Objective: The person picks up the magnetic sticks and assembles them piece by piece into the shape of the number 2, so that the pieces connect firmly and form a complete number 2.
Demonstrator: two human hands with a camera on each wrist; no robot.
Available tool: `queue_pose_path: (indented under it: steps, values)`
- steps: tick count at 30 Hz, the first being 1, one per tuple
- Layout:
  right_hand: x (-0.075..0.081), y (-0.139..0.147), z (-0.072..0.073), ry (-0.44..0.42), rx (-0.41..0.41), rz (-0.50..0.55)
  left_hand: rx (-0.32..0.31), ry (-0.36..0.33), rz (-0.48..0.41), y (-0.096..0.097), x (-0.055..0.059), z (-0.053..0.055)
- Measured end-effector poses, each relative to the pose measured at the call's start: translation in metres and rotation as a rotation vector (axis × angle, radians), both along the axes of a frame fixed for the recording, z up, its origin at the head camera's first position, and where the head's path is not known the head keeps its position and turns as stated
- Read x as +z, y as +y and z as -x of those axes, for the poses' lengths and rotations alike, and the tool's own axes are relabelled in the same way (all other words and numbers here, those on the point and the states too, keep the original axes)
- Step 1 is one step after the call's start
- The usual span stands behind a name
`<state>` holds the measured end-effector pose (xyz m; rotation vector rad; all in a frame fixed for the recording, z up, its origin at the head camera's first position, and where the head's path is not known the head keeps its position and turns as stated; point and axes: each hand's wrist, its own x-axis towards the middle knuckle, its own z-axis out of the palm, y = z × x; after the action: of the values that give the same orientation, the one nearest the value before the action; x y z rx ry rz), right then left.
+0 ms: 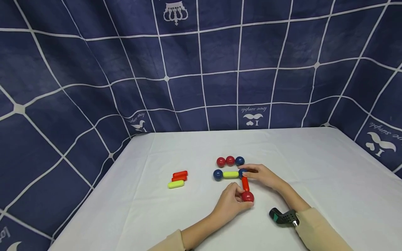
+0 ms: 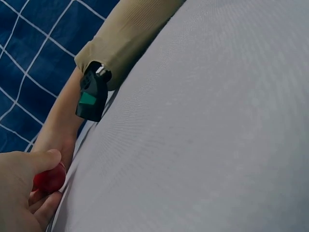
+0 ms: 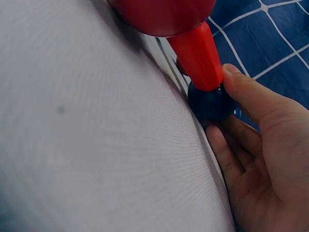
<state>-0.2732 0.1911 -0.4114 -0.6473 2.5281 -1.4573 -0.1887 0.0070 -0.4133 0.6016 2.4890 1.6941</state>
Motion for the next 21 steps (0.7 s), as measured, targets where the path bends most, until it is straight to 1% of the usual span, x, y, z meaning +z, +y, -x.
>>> queue_pose_path:
  steps: [4,11,17,19,21]
  values:
    - [-0.0002,-0.0006,-0.0002,-0.001,0.001,-0.003,0.004,-0.007,-0.006,-0.0003,0.0000,0.0003]
    - [-0.0012,-0.0005,-0.0006,0.021,-0.007,-0.006,-0.012,-0.022,-0.014,-0.0002,-0.0006,0.0011]
    - [-0.0023,-0.0007,-0.0003,0.042,-0.040,-0.003,-0.045,-0.034,-0.016,-0.0008,-0.0002,0.0027]
    - [-0.0028,-0.0011,-0.0001,0.054,-0.038,-0.007,-0.060,-0.028,-0.005,-0.0018,-0.0003,0.0030]
    - [-0.0026,-0.0022,-0.0005,0.061,-0.045,-0.009,-0.077,-0.007,0.020,-0.0033,-0.0006,0.0031]
